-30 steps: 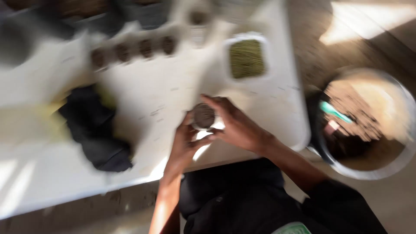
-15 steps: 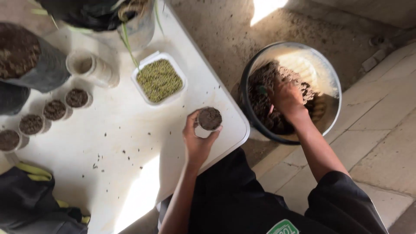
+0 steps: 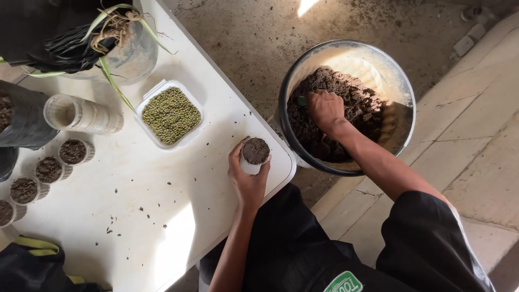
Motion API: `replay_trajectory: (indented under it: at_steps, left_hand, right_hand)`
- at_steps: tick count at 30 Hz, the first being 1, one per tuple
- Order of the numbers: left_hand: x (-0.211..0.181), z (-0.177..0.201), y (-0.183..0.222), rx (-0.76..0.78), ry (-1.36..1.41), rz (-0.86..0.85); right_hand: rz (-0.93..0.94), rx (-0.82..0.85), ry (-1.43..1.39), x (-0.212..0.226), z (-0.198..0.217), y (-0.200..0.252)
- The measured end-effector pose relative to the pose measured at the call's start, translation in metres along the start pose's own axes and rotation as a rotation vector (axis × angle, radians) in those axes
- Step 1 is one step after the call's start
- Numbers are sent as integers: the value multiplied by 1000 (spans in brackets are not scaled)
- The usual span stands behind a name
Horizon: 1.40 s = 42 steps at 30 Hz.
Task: Filling small plastic cups with soil using a scoop and planting mung bean seeds.
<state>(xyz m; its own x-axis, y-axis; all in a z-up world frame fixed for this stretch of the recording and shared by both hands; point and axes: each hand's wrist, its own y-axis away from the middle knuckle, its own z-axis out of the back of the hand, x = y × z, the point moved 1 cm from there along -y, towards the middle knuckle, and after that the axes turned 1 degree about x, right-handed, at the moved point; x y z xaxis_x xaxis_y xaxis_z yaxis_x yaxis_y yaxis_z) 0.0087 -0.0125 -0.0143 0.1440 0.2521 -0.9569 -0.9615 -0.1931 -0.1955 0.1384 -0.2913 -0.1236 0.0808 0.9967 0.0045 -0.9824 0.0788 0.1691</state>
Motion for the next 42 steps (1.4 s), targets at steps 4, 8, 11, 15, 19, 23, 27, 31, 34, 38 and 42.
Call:
replay_trajectory:
  at_steps: [4, 8, 11, 15, 19, 23, 27, 31, 34, 38, 42]
  left_hand:
    - [3, -2, 0, -19, -12, -9]
    - [1, -3, -1, -18, -22, -39]
    - [-1, -2, -1, -26, -29, -46]
    - [-4, 1, 0, -33, -24, -33]
    - [-5, 3, -3, -39, -10, -21]
    - [-5, 5, -1, -24, 16, -20]
    - [-14, 7, -4, -15, 49, -20]
    - [0, 7, 1, 2, 35, -34]
    - [-1, 8, -1, 16, 36, -37]
    - [6, 6, 2, 15, 29, -46]
    - [5, 6, 0, 9, 8, -58]
  right_hand:
    - [12, 59, -87, 14, 7, 13]
    - [-2, 57, -106, 15, 8, 13]
    - [37, 75, -186, 12, 10, 15]
    - [101, 188, -341, 17, 64, 29]
    - [88, 238, -454, 18, 100, 41]
    - [17, 322, -672, 23, 152, 59]
    - [-48, 334, -801, 19, 171, 65]
    - [107, 224, -375, 22, 151, 64]
    - [43, 186, -201, 29, 147, 59]
    - [-19, 105, 45, 17, 95, 48]
    - [7, 103, -44, 11, 41, 44]
